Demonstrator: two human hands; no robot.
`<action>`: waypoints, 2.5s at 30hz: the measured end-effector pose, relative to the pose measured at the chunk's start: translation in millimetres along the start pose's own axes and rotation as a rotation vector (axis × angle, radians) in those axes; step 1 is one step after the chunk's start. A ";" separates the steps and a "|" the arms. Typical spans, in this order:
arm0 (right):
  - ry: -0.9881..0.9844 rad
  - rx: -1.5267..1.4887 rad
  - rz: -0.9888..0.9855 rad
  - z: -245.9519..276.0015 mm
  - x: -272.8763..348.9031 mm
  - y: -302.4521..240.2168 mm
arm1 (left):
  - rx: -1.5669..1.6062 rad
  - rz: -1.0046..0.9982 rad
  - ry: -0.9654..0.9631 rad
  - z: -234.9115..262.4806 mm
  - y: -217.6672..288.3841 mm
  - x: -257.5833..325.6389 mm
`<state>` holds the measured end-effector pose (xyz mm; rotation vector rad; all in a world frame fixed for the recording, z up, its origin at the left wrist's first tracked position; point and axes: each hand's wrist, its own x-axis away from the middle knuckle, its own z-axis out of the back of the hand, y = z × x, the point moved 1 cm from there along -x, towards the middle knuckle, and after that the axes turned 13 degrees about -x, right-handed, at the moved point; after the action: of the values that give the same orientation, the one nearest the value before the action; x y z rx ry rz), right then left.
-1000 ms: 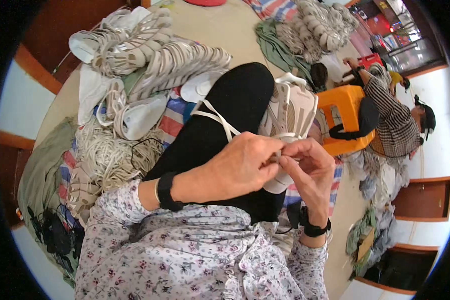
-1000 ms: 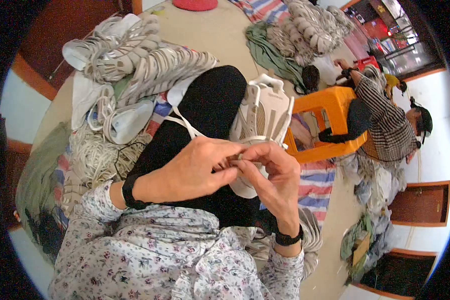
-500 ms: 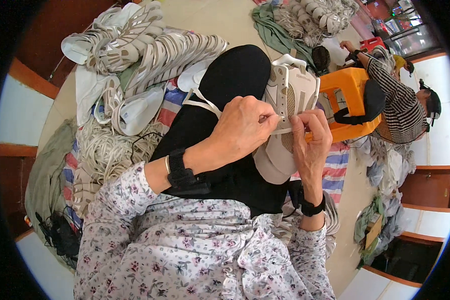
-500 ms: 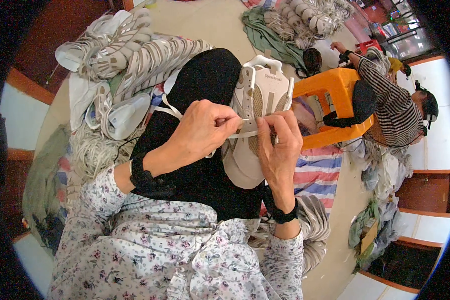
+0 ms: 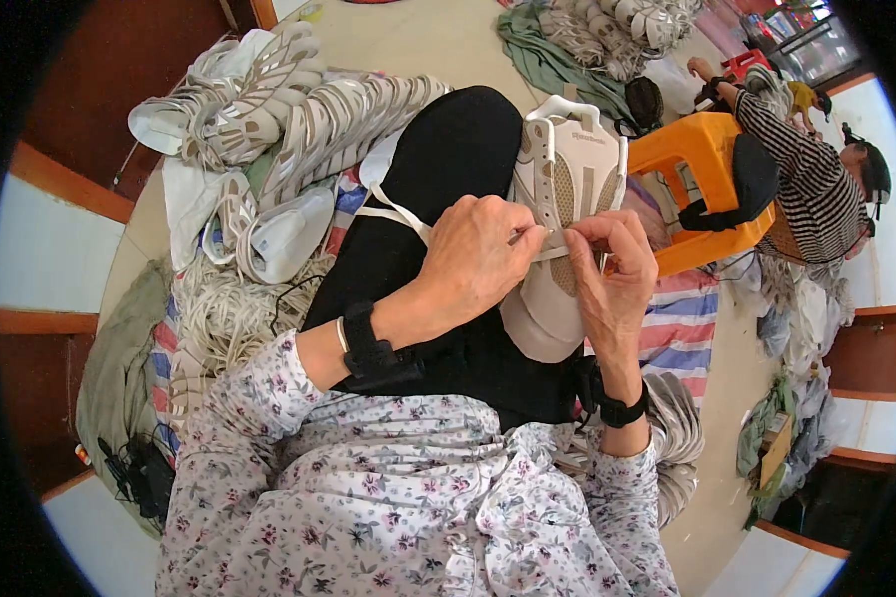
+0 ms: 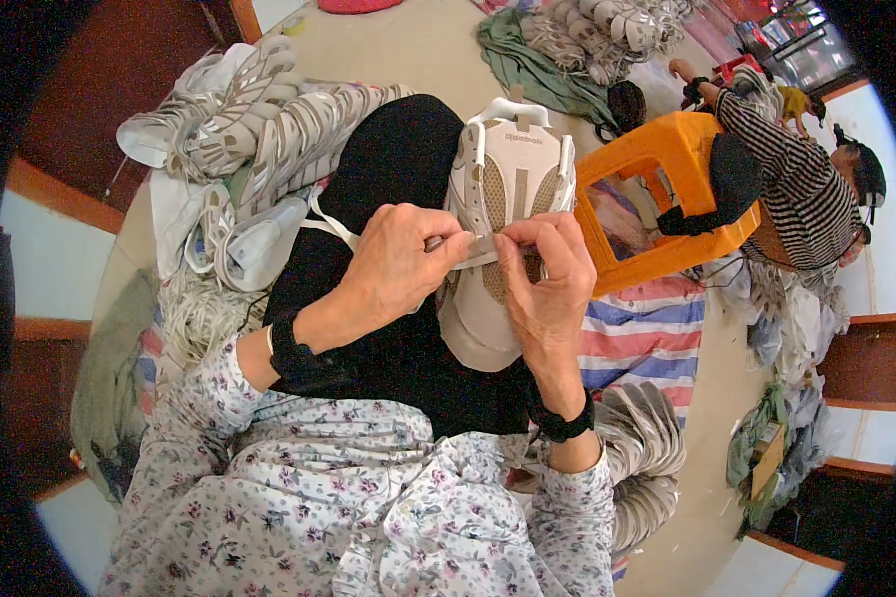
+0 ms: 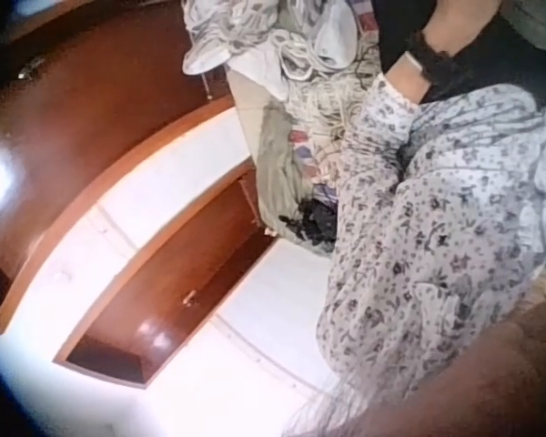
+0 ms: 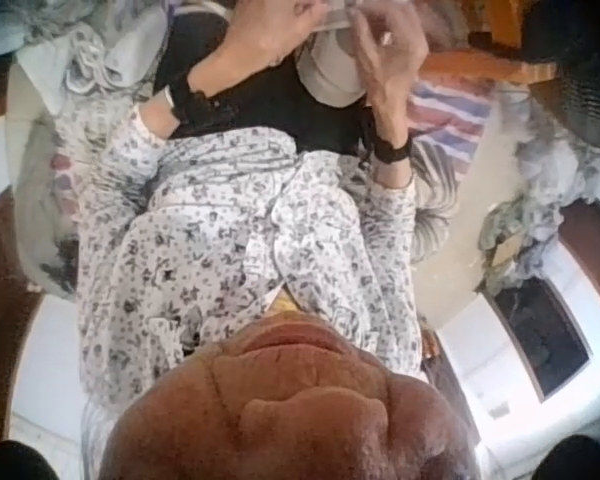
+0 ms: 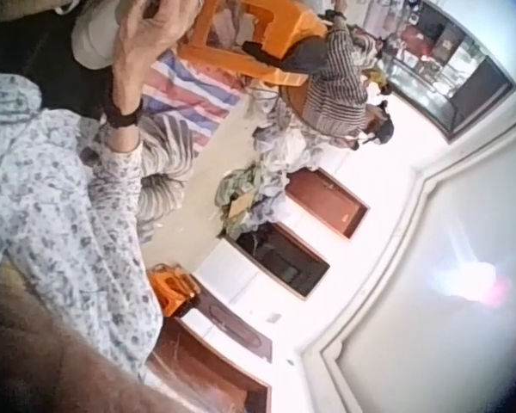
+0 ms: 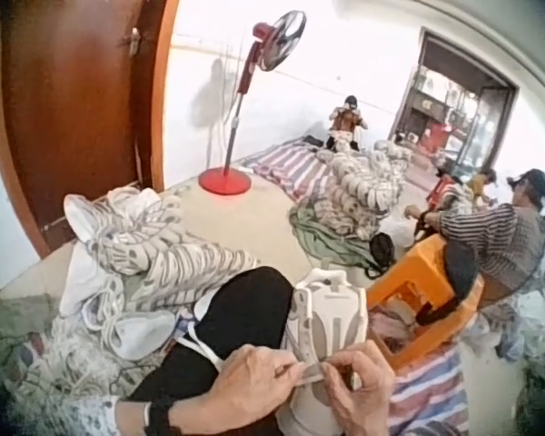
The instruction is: Thread laces through the eyelets of a shoe and tie them as part of the finishing process.
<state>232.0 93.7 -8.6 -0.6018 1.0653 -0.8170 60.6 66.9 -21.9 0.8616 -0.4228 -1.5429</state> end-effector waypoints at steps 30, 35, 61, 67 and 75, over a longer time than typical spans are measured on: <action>0.027 0.014 0.319 -9.8 -7.2 -2.2 | -0.491 -0.280 0.026 -0.6 26.4 8.9; 0.003 -0.116 0.242 -8.8 -12.3 5.3 | -0.455 -0.598 0.148 20.2 24.6 -22.5; -0.697 0.167 0.013 -2.7 -54.2 -2.2 | -0.037 -0.789 -0.339 27.5 -24.4 -59.5; -0.826 0.193 -0.044 -0.3 -72.6 -8.9 | -0.076 -0.796 -0.286 24.8 -25.5 -55.9; -0.677 0.181 -0.004 6.3 -79.7 -4.6 | -0.059 -0.753 -0.315 26.8 -20.8 -58.1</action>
<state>216.5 156.6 38.5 -0.6598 0.3685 -0.6320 24.8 120.7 -3.1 0.7694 -0.2823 -2.3918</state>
